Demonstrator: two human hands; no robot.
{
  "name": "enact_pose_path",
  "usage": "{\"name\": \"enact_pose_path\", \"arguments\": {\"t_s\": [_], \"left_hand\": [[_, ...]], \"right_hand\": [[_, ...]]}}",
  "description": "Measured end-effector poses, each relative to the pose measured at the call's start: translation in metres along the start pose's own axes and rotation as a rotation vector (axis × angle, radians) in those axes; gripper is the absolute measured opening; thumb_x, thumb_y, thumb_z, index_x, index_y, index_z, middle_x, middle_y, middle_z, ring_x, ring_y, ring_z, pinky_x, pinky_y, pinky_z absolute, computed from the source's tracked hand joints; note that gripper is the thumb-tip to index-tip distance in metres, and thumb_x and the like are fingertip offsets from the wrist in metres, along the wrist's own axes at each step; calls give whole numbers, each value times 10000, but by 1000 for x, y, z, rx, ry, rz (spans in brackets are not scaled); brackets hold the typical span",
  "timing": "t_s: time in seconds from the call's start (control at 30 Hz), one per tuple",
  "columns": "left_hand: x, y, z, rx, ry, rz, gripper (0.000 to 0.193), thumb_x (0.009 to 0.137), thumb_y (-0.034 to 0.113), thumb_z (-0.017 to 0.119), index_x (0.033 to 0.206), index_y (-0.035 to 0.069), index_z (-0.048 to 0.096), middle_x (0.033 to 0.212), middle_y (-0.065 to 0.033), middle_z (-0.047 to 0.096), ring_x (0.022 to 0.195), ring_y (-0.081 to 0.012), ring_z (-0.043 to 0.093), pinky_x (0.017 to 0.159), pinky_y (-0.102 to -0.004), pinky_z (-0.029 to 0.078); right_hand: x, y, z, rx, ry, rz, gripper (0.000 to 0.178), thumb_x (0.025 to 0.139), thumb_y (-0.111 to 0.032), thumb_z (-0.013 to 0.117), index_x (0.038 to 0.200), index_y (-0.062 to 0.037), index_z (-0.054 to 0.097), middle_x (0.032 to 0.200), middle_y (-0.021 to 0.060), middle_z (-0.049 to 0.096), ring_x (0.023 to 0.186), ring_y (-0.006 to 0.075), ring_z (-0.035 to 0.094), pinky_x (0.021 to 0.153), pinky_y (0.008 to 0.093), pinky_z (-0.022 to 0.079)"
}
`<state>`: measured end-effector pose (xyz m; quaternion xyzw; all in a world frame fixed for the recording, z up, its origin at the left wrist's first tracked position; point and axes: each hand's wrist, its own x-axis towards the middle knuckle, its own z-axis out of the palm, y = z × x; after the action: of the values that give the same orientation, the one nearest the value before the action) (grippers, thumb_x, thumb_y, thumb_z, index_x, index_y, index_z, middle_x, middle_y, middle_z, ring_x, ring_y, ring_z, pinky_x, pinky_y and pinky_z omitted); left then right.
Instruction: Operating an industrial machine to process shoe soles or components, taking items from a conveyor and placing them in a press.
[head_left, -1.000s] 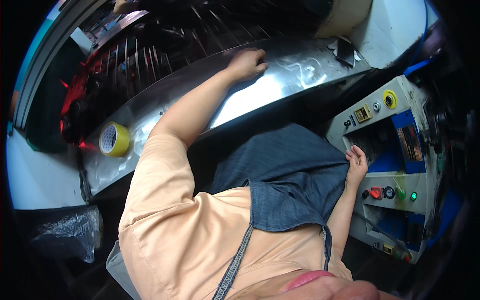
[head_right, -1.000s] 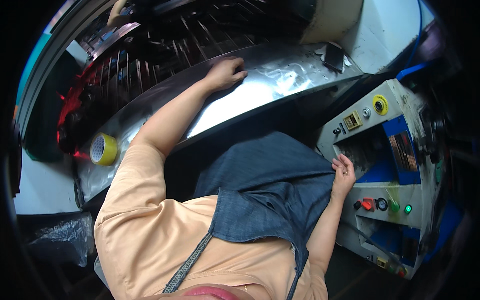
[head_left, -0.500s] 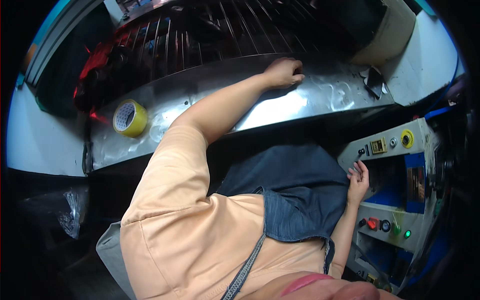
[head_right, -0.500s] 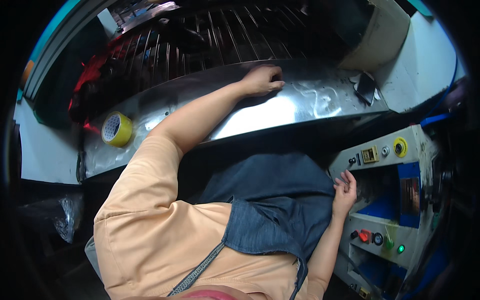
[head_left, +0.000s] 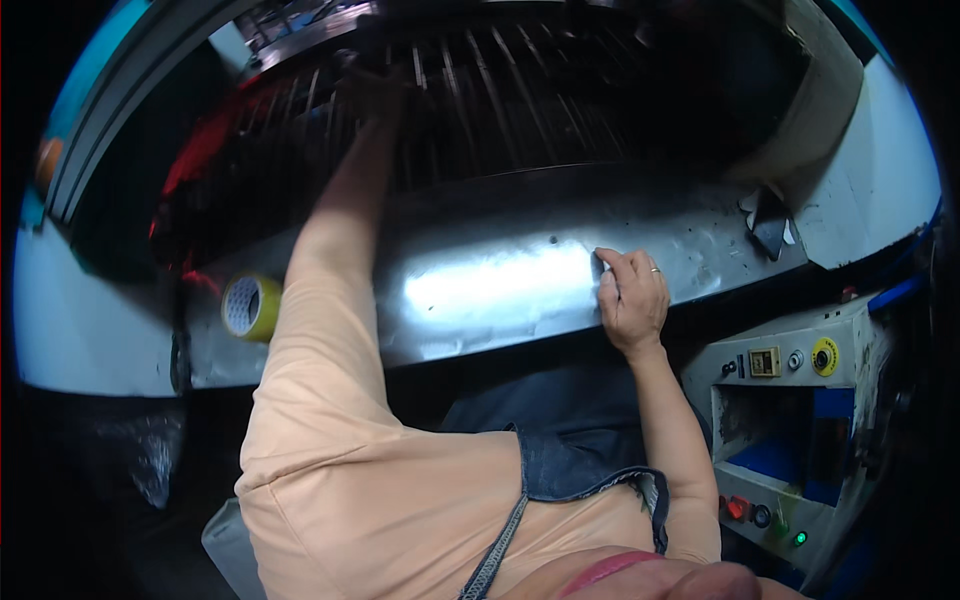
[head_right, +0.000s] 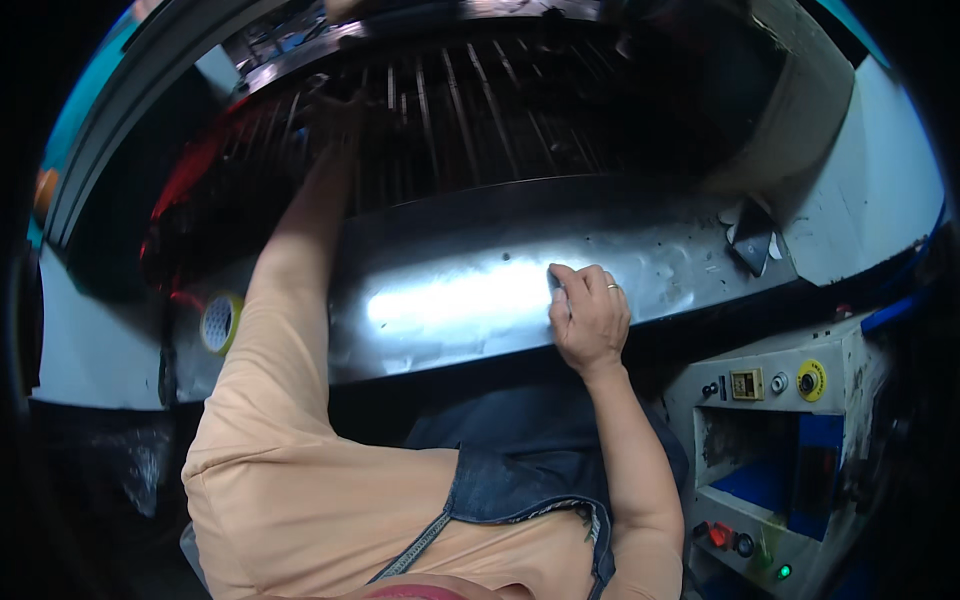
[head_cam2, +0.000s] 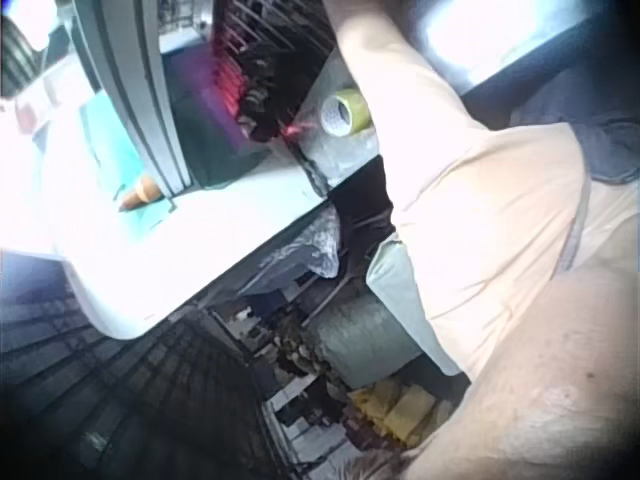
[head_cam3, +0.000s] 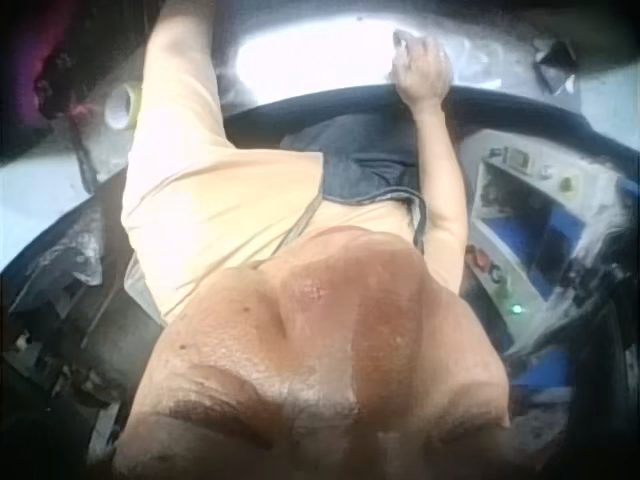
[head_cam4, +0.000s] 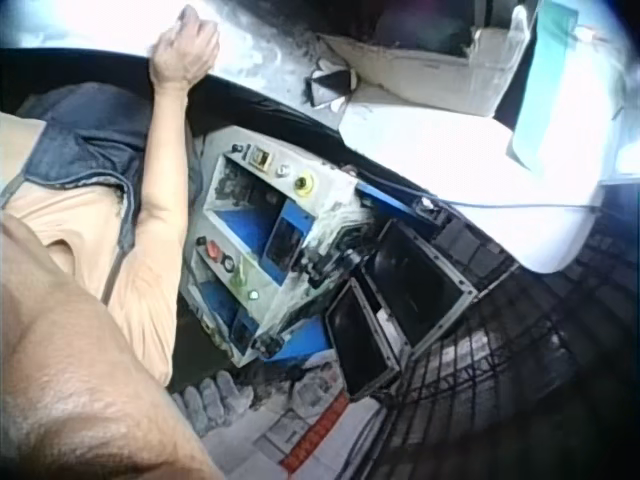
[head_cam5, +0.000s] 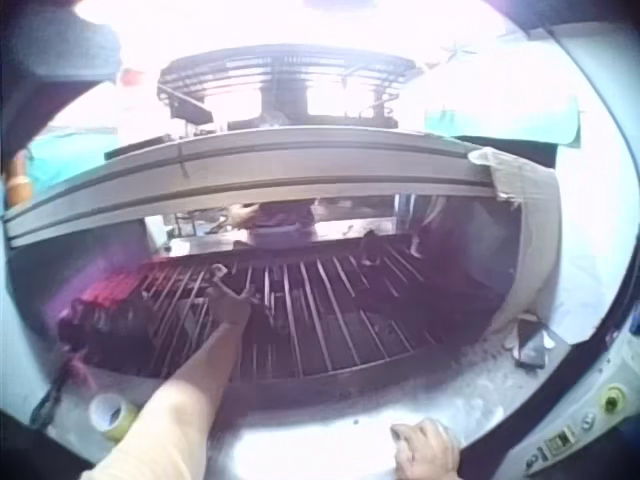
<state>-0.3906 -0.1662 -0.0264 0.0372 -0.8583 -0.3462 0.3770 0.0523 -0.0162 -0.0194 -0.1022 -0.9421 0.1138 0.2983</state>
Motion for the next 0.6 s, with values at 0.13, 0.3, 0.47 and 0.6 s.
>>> {"name": "enact_pose_path", "arguments": {"t_s": [0.13, 0.3, 0.47, 0.6], "left_hand": [[13, 10, 30, -9, -79, -50, 804, 672, 439, 739, 1272, 3, 428, 1216, -227, 507, 1120, -350, 494, 939, -454, 404], [26, 20, 10, -327, -381, -110, 804, 673, 433, 743, 1278, 5, 433, 1210, -208, 518, 1125, -330, 502, 950, -434, 403], [32, 9, -13, -636, -626, -108, 803, 674, 427, 747, 1284, 7, 438, 1205, -189, 530, 1131, -310, 510, 961, -415, 402], [15, 10, -61, -853, -847, -157, 803, 674, 422, 751, 1289, 8, 442, 1200, -173, 539, 1135, -293, 516, 970, -399, 401]], "right_hand": [[5, -1, 3, 11, -26, 16, 266, 766, -197, 519, 968, -95, 659, 800, 75, 514, 736, 226, 529, 666, 357, 438], [7, -1, -2, 89, 6, 15, 274, 738, -187, 528, 959, -89, 659, 788, 77, 518, 717, 249, 527, 662, 364, 439], [6, 0, 5, 117, 32, 20, 246, 734, -177, 552, 949, -108, 649, 789, 66, 514, 731, 238, 534, 668, 361, 440], [2, -3, -1, 82, -59, 48, 260, 764, -241, 558, 978, -110, 625, 827, 67, 508, 784, 224, 535, 730, 362, 441]]}}
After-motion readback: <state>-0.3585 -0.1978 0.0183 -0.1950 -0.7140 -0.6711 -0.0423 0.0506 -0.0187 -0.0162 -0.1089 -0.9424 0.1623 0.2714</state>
